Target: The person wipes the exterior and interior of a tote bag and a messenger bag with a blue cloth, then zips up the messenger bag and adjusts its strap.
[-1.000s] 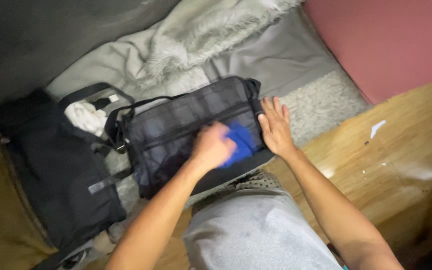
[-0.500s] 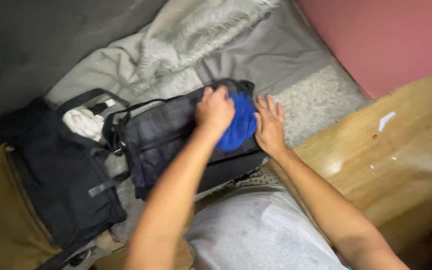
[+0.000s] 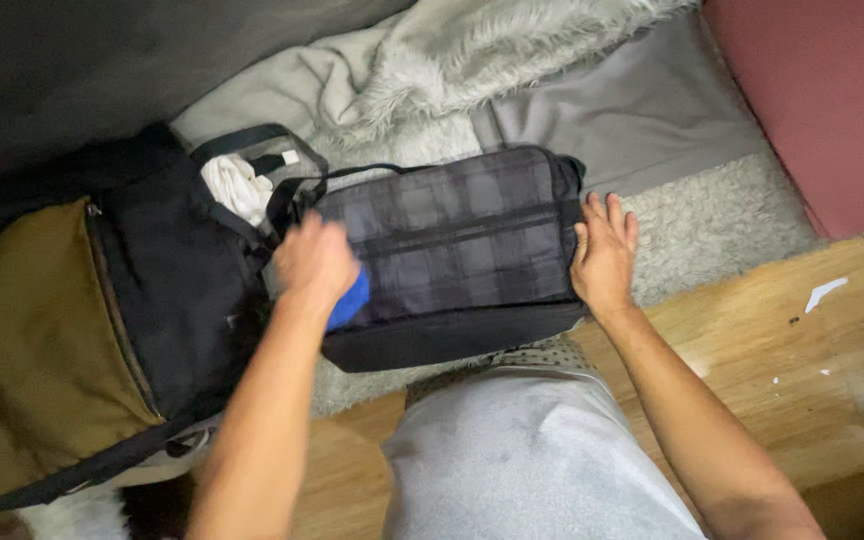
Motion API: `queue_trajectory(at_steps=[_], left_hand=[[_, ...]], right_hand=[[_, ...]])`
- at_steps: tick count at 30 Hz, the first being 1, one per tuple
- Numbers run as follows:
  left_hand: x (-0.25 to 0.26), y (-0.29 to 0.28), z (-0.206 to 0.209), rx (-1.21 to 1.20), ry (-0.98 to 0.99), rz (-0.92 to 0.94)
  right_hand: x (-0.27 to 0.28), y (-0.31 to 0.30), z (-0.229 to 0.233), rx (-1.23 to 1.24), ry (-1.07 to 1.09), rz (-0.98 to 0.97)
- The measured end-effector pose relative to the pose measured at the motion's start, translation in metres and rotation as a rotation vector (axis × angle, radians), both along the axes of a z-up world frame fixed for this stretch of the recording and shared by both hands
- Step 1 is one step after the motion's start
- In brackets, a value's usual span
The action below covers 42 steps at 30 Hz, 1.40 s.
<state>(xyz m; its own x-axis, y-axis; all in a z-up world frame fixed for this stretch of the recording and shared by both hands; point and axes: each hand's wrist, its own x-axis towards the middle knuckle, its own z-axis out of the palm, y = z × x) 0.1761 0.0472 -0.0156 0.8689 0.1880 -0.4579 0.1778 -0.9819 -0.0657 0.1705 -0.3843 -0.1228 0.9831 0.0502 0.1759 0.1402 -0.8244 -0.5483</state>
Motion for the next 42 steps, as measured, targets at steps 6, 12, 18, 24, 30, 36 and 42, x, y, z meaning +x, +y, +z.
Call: queue_trajectory(at_steps=[6,12,18,24,30,36,42], left_hand=[[-0.009,-0.035,-0.017,-0.18,-0.433,0.029],[-0.091,0.014,0.062,-0.513,-0.113,0.423],[-0.139,-0.046,0.074,-0.697,-0.979,0.323],[-0.145,-0.09,0.009,-0.578,-0.647,-0.263],[-0.202,0.004,-0.03,-0.238,-1.011,0.568],[-0.221,0.028,-0.081,-1.363,-1.189,1.365],[-0.226,0.016,-0.042,-1.423,-1.408,1.61]], right_hand=[[-0.002,-0.004,-0.006,-0.01,-0.012,0.015],[0.009,0.014,0.069,0.059,0.145,-0.013],[-0.036,0.1,0.132,0.001,-0.035,0.451],[-0.008,0.14,0.073,-0.177,-0.099,0.544],[-0.028,0.142,0.102,-0.055,-0.199,0.829],[-0.063,0.208,0.127,-0.144,0.125,0.942],[-0.007,0.238,0.184,0.124,0.483,0.653]])
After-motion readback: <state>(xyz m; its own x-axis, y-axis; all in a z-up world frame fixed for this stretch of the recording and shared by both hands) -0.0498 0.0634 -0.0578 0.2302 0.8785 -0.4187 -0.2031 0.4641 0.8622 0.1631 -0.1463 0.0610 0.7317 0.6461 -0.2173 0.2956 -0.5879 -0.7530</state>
